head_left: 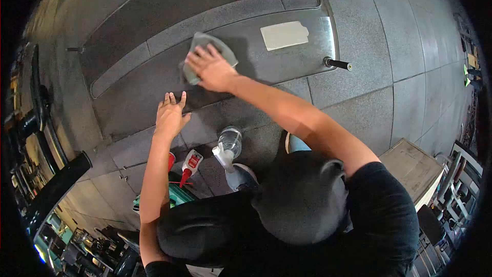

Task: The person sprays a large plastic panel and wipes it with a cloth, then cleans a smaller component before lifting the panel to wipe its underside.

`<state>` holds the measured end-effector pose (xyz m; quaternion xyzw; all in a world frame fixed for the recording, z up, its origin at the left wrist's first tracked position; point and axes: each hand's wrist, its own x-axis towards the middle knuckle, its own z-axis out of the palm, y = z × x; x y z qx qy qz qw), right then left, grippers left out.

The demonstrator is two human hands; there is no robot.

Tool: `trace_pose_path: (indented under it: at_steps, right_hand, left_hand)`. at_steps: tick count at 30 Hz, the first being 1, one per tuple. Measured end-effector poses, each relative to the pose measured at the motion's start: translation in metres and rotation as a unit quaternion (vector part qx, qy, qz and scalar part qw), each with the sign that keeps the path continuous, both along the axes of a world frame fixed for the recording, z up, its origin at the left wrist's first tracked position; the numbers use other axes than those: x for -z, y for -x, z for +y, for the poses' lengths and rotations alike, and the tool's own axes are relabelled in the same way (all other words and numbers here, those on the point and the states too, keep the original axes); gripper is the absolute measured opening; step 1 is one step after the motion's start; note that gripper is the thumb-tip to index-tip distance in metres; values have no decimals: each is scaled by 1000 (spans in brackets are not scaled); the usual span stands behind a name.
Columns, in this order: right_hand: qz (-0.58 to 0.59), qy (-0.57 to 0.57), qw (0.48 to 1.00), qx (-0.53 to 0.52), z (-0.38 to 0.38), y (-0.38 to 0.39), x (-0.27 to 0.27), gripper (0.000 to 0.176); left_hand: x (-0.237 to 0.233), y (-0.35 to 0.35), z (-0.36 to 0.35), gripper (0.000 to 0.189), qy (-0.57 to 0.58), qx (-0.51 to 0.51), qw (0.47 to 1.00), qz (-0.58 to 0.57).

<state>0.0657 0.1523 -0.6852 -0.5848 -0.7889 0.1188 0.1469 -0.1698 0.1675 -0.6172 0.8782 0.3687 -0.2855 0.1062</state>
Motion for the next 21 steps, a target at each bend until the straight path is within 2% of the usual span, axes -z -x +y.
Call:
trace_pose_path:
  at_steps: [2,5,7,9,13,14,16,17,18,21]
  right_hand:
    - [9,19,999,-47,-9,12,-3,79]
    - [50,36,996,-61,-38,-33,6,86]
    - [-17,27,999,-6,-66,-84,-10,77]
    - [-64,26,990,127,-96,-142,-14,75]
    - [-158,-6,922,355,-128,-247,35,78]
    - [-158,-7,922,354,-119,-249,39,78]
    - [-133,15,869,476,-101,-236,45,81]
    - [-135,-22,870,474,-93,-221,50,79]
    - [-115,-71,894,428,-86,-205,53,76]
    - [-87,-41,963,252,-61,-115,27,83]
  left_hand:
    - [-1,-2,-3,80,-5,-3,1000,15]
    - [1,-1,-5,80,-17,-2,1000,19]
    - [1,1,-6,80,-19,-1,1000,16]
    - [-1,-4,-6,79,-22,-2,1000,13]
    - [-12,-12,0,76,4,-6,999,44]
    - [-11,-11,1,76,11,-7,999,48]
    - [-10,-7,1,75,10,-5,999,38]
    - [-9,-6,2,75,7,-3,1000,26]
    - [-6,-5,3,75,7,-3,1000,26]
    - [-2,4,-4,74,-8,2,1000,-11]
